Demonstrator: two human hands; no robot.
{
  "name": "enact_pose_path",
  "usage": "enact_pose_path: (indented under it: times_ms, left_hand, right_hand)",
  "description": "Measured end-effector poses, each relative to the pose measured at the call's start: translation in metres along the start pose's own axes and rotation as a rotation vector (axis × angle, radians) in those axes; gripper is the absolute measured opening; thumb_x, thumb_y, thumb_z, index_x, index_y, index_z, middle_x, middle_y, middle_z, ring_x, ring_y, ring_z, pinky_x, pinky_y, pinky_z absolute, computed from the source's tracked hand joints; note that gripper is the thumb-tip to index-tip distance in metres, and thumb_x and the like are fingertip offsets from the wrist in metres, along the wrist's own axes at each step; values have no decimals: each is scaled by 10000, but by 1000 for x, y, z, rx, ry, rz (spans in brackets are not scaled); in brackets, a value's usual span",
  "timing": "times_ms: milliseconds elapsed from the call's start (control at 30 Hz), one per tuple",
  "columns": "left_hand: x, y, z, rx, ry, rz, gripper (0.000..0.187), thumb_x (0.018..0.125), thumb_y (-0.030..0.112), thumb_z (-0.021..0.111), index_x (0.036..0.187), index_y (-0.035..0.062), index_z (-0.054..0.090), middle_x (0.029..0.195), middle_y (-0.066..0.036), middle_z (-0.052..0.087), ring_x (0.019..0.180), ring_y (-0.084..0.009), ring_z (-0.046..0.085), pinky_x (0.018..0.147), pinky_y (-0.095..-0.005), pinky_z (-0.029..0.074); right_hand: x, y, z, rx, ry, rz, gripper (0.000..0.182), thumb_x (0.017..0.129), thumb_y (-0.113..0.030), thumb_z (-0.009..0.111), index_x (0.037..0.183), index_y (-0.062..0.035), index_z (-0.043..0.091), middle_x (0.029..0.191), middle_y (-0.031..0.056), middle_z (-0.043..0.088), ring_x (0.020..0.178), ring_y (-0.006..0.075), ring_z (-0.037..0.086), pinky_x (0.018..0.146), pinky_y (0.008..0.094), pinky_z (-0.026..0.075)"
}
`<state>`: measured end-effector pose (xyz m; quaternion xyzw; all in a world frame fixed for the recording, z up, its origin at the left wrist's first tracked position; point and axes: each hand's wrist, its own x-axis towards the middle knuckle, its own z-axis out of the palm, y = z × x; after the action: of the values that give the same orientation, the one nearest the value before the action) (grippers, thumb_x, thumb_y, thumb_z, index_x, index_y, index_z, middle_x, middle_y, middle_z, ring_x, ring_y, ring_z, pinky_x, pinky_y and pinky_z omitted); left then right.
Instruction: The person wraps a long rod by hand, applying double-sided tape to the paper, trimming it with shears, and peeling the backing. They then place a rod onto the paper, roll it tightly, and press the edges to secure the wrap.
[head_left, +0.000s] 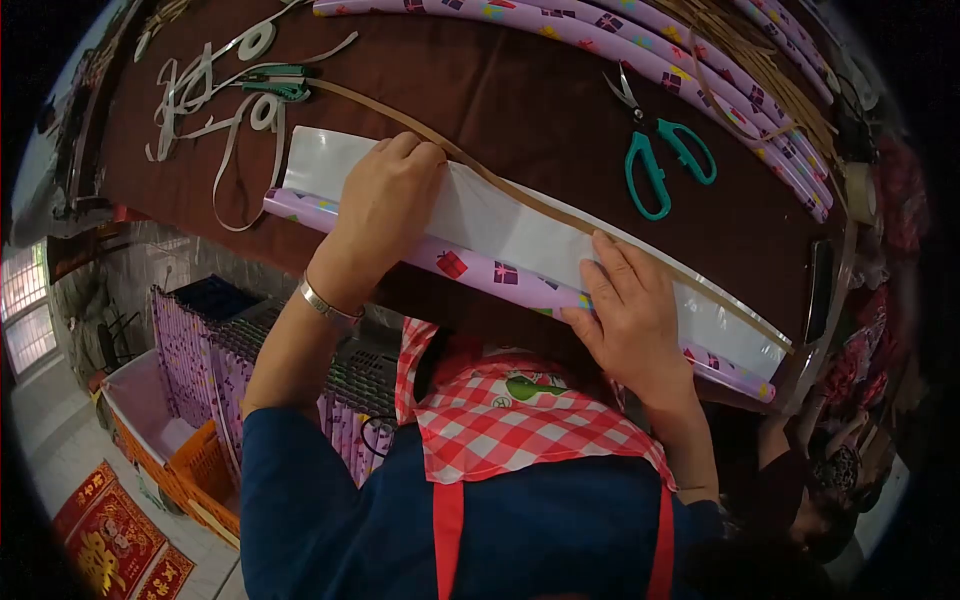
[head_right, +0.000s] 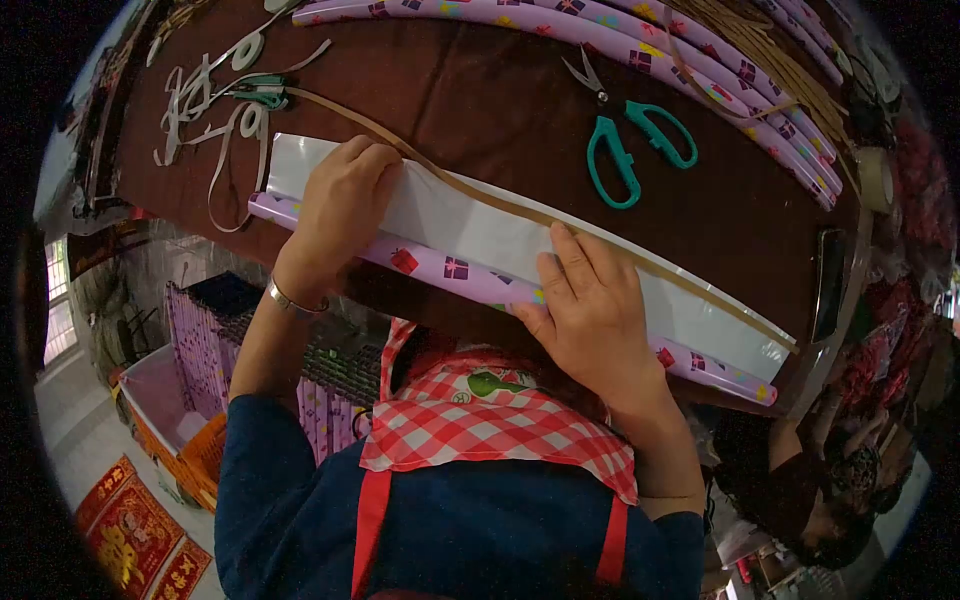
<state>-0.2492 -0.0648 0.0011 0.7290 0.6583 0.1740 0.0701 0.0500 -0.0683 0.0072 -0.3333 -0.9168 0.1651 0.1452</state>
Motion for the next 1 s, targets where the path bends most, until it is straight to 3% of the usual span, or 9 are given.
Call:
enact_pose_path:
  times_ms: [400, 500, 567, 667, 767, 800, 833, 900, 1000]
  left_hand:
    - [-11, -98, -40, 55, 111, -218, 147, 928, 158, 607, 949, 22, 658, 927, -169, 666, 865, -406, 629, 752, -452, 508]
    - [-20, -142, -60, -175, 147, -519, 237, 932, 195, 623, 989, -29, 672, 884, -173, 691, 848, -315, 680, 769, -408, 512]
    - [-29, -206, -65, -296, 160, -521, 246, 941, 211, 625, 1006, -19, 682, 823, -94, 687, 753, -197, 655, 672, -350, 504]
    - [-32, -244, -92, -681, 8, -907, 191, 953, 236, 636, 999, 58, 689, 799, 42, 643, 625, -45, 533, 549, -195, 402]
    - [-46, -299, -99, -893, 123, -976, 172, 942, 223, 647, 946, 55, 680, 769, 44, 627, 632, -55, 537, 543, -209, 407]
    - [-68, -403, -80, -284, 47, -311, 105, 930, 185, 646, 921, 85, 678, 748, 58, 602, 630, -55, 518, 530, -210, 395]
    - [-67, -393, -85, -286, 49, -312, 105, 930, 185, 646, 921, 85, 678, 748, 58, 602, 630, -55, 518, 530, -210, 395]
    - [-61, -357, -110, -1010, 425, -960, 61, 921, 144, 639, 932, 100, 680, 767, 54, 606, 636, -67, 518, 532, -210, 401]
    - [-68, -385, -126, -1196, 653, -1027, 76, 921, 129, 633, 959, 78, 675, 829, 28, 635, 643, -83, 532, 542, -203, 411]
  right_hand:
    - [0, -2, -1, 24, -13, 23, 475, 770, -253, 783, 1114, 46, 650, 1357, 218, 565, 1204, 387, 538, 995, 494, 433]
    - [-1, -1, 1, 11, -15, 18, 502, 758, -271, 795, 1125, 39, 648, 1349, 224, 568, 1207, 381, 538, 979, 486, 431]
    - [-2, 0, 2, 0, -1, -1, 531, 746, -292, 808, 1134, 33, 647, 1337, 229, 574, 1213, 373, 539, 962, 476, 429]
    - [-3, 0, 2, -23, -15, 2, 535, 742, -283, 808, 1141, 35, 648, 1342, 226, 573, 1207, 373, 536, 967, 480, 428]
    - [-1, -1, 1, -24, -27, 5, 540, 740, -279, 809, 1145, 40, 648, 1345, 224, 573, 1208, 371, 532, 976, 485, 426]
    - [-1, -1, 1, -22, -30, 9, 539, 741, -278, 809, 1146, 40, 647, 1345, 225, 573, 1210, 372, 531, 980, 487, 424]
    - [-1, -1, 1, -20, -32, 14, 539, 743, -277, 808, 1147, 41, 647, 1346, 226, 573, 1211, 373, 530, 984, 489, 423]
    - [-2, 0, 1, -22, -30, 11, 540, 743, -276, 807, 1151, 39, 647, 1345, 227, 573, 1214, 374, 529, 985, 489, 422]
    - [-3, -1, 1, -23, -32, 14, 538, 747, -277, 805, 1156, 36, 648, 1345, 228, 573, 1219, 376, 529, 986, 489, 422]
